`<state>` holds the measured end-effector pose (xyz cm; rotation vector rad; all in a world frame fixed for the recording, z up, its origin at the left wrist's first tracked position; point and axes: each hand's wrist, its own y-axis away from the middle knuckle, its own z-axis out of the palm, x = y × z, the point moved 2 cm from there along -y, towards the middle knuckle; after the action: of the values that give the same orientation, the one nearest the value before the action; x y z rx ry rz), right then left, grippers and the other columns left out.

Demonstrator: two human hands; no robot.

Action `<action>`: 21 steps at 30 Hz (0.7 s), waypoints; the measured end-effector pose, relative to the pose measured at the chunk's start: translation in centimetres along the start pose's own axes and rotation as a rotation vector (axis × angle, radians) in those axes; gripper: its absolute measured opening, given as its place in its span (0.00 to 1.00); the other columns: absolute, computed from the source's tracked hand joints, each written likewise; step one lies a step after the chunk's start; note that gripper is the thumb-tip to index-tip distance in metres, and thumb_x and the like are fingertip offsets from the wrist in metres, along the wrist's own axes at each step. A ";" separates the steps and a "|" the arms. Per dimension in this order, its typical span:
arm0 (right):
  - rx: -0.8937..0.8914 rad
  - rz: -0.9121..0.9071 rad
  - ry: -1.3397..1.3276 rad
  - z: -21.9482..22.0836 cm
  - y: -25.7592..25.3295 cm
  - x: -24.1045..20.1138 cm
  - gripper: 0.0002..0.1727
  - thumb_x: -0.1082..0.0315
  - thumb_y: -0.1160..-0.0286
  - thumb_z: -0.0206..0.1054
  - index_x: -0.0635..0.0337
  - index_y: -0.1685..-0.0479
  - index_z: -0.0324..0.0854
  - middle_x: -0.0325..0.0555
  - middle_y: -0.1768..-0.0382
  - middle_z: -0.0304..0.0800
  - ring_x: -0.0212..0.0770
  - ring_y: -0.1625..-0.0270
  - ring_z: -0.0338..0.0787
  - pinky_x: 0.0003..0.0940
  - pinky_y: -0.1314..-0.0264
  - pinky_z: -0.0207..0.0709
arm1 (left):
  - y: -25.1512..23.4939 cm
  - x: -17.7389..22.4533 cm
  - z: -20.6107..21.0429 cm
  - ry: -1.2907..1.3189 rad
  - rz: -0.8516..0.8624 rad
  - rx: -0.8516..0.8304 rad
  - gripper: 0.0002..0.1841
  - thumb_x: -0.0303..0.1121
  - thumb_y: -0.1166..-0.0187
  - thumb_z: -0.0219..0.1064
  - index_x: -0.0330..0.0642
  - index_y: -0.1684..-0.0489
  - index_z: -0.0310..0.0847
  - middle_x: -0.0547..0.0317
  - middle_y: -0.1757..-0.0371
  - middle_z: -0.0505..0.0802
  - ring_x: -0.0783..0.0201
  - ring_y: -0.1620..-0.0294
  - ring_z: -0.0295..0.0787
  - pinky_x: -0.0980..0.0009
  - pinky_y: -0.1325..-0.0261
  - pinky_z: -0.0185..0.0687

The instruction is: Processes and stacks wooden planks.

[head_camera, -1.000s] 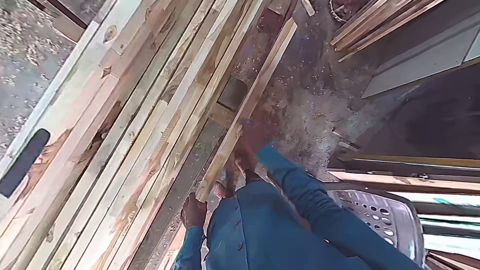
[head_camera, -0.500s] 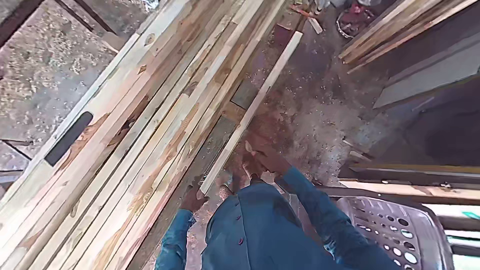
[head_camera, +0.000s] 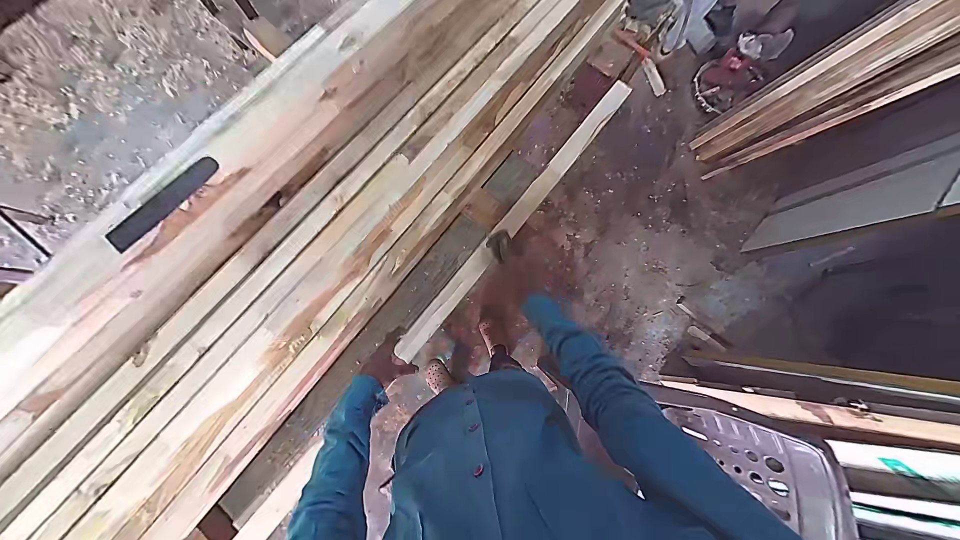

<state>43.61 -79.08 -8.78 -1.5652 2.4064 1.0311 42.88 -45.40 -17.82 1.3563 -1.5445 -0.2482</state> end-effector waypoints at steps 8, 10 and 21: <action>0.108 0.026 -0.028 -2.3 -3.8 2.6 0.25 0.62 0.12 0.58 0.65 0.21 0.73 0.71 0.30 0.81 0.69 0.28 0.83 0.65 0.26 0.76 | 2.4 2.6 3.4 -0.307 -0.306 0.308 0.38 0.41 0.28 0.75 0.49 0.13 0.68 0.43 0.26 0.87 0.41 0.26 0.83 0.35 0.25 0.74; 0.116 0.073 -0.082 -4.8 -5.3 1.9 0.24 0.64 0.11 0.58 0.67 0.23 0.75 0.70 0.26 0.78 0.67 0.22 0.78 0.62 0.20 0.70 | 2.6 3.5 4.0 -0.353 -0.344 0.341 0.35 0.41 0.26 0.71 0.50 0.14 0.69 0.45 0.26 0.87 0.42 0.26 0.84 0.35 0.25 0.74; -0.273 -0.106 0.200 9.9 7.5 -8.2 0.19 0.76 0.23 0.63 0.75 0.35 0.78 0.84 0.29 0.71 0.78 0.36 0.82 0.67 0.40 0.81 | 1.7 3.1 2.1 -0.308 -0.234 0.254 0.40 0.41 0.33 0.77 0.42 0.16 0.70 0.41 0.29 0.88 0.43 0.27 0.85 0.38 0.26 0.78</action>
<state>38.50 -65.17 -9.32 -1.9478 2.3525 1.2831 40.70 -48.27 -15.90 1.7678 -1.7117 -0.4347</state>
